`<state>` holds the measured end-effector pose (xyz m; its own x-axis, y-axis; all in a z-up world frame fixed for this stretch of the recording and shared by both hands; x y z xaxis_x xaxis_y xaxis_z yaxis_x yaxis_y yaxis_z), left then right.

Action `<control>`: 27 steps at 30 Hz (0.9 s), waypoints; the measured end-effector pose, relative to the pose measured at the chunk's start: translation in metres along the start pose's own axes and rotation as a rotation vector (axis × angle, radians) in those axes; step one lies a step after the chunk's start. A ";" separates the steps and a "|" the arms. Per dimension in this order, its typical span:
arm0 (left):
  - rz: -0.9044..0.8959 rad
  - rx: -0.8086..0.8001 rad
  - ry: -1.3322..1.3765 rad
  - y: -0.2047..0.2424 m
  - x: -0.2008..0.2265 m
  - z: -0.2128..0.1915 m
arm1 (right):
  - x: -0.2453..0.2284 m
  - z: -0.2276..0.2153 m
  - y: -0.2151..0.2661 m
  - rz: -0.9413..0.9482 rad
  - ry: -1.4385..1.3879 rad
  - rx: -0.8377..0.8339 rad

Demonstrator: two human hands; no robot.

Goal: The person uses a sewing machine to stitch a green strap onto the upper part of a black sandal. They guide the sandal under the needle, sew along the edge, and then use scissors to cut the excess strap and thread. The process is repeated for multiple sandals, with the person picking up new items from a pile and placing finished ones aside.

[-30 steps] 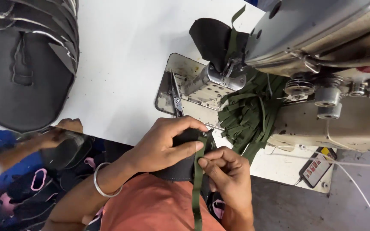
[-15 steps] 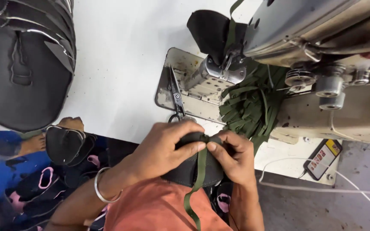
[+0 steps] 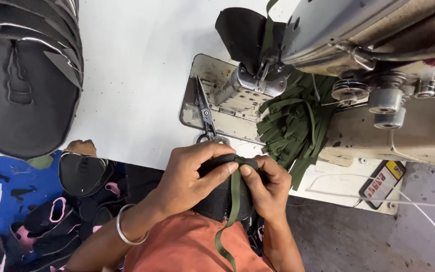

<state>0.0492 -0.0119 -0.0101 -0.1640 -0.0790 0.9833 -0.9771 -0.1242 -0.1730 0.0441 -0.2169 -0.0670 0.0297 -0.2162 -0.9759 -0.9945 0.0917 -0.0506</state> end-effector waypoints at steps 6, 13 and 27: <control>0.027 -0.013 0.007 0.001 0.006 0.000 | 0.010 0.000 0.006 0.073 -0.042 0.051; 0.022 0.007 0.008 -0.002 0.000 0.001 | 0.009 0.003 -0.001 0.102 -0.056 0.052; 0.235 -0.013 -0.216 -0.131 0.009 0.023 | -0.074 0.017 -0.146 -0.038 0.236 0.073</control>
<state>0.1784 -0.0194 0.0202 -0.3544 -0.3122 0.8815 -0.9177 -0.0652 -0.3920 0.1889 -0.1976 0.0092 0.0340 -0.4411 -0.8968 -0.9829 0.1478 -0.1099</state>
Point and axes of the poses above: each hand's wrist, its own y-axis away from the middle knuckle, its own z-axis out of the palm, x = y × z, the point moved 7 cm from there along -y, towards the middle knuckle, and after that the axes turned 13 degrees about x, right-handed, at the moved point
